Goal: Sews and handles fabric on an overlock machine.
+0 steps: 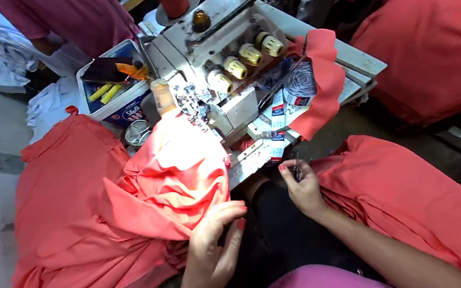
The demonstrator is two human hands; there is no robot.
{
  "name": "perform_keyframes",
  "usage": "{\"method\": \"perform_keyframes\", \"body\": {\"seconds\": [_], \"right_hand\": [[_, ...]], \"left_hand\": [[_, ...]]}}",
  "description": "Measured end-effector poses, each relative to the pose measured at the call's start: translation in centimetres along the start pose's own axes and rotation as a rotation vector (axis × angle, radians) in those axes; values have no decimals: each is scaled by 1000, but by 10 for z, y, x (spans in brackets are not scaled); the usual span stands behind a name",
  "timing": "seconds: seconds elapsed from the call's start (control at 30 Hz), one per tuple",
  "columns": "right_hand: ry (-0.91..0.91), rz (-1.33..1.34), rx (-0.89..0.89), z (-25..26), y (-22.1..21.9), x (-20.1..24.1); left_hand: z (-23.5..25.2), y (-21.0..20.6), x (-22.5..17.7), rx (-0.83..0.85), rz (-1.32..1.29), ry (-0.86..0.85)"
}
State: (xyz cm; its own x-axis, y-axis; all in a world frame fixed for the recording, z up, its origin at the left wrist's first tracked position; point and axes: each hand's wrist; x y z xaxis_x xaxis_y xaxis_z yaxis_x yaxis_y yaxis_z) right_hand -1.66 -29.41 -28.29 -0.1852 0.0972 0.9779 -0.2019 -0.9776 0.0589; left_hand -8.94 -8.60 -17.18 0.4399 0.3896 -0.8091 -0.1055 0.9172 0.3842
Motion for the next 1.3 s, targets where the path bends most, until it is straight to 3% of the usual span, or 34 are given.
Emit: {"method": "perform_keyframes", "body": {"seconds": [0.07,0.2,0.3,0.4,0.47,0.53,0.63,0.77,0.87,1.07,1.3], "right_hand": [[-100,47,-60,8,3,-5],[-210,176,-9,18,-3,-4],[-344,217,76,9,5,22],[-373,307,180,-13,15,40],[-354,332,207,-22,18,41],[-247,299,274,-21,28,35],[33,42,386,-5,55,19],[310,-528,257,14,75,13],[502,-783,207,19,73,11],[705,-870,171,19,48,12],[761,-900,167,21,35,15]], "left_hand": [[0,-15,7,63,-144,29],[22,-39,18,109,-27,116],[41,-52,21,198,-29,386],[64,-71,23,263,-320,726],[75,-85,34,229,-455,820],[84,-92,41,197,-474,857],[92,-86,47,289,-426,836],[95,-78,53,384,-382,808],[93,-76,55,386,-411,794],[91,-76,56,407,-413,798],[90,-77,54,404,-411,803]]}}
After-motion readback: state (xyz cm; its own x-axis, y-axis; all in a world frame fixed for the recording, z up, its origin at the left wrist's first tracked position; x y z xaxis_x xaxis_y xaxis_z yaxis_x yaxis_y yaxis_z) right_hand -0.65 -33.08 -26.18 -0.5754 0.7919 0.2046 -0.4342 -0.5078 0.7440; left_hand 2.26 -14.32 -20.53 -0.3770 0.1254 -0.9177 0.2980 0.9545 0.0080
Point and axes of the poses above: each hand's wrist, its own z-axis towards the middle knuckle, its own y-axis out of the back of the hand, x = y × z, and after that the axes turned 4 degrees about -x, right-handed
